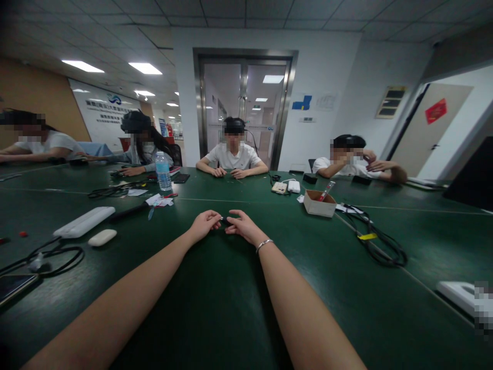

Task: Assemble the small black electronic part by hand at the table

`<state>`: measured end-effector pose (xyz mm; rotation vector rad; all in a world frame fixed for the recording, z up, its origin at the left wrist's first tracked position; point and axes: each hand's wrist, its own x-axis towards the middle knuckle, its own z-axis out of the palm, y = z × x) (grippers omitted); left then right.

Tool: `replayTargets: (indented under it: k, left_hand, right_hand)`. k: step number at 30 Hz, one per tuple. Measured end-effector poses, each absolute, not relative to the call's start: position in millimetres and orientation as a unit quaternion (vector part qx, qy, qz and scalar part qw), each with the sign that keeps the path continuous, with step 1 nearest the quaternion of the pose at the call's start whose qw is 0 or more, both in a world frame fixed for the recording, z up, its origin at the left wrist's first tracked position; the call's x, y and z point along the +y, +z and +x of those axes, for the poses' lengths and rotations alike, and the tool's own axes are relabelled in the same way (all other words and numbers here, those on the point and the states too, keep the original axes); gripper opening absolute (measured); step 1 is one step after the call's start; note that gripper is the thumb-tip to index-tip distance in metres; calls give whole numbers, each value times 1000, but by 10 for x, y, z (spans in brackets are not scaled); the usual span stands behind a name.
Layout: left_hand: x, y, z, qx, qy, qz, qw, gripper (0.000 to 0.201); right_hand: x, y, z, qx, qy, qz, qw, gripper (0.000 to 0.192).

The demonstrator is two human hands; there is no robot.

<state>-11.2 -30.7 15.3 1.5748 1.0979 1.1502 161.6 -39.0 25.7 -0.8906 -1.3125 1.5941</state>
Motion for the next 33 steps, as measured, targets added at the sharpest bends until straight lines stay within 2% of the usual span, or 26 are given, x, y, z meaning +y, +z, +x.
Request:
replayTargets:
  k: [2,7,13,15,18,23,33]
  left_hand:
    - [-304,149,-107,439,463,633,439,18]
    - [-279,97,-114,438,454,655,415,23]
    - [-323,111,-155,494,430,722,222,37]
    - [-346,141,-161,506,417,731,189,42]
    - [-373,184,-160,506,392,746,183,46]
    - [-399,223,-149,480,384,763,200,40]
    - [-442,237,-139,475,385,769,187,54]
  right_hand:
    - [-384,245,1619,-532,642,-358,421,34]
    - [-367,215,1618,-552,622,-345,435,41]
    - [-382,226,1614,-561,617,-349,427,39]
    - [-393,238,1616,-564,619,-348,421,38]
    - [-398,249,1622,-568,626,-340,412,35]
    - [-362,217,1634,-603,602,-341,396,30]
    - [-351,173,1572,-651,526,-378,396,22]
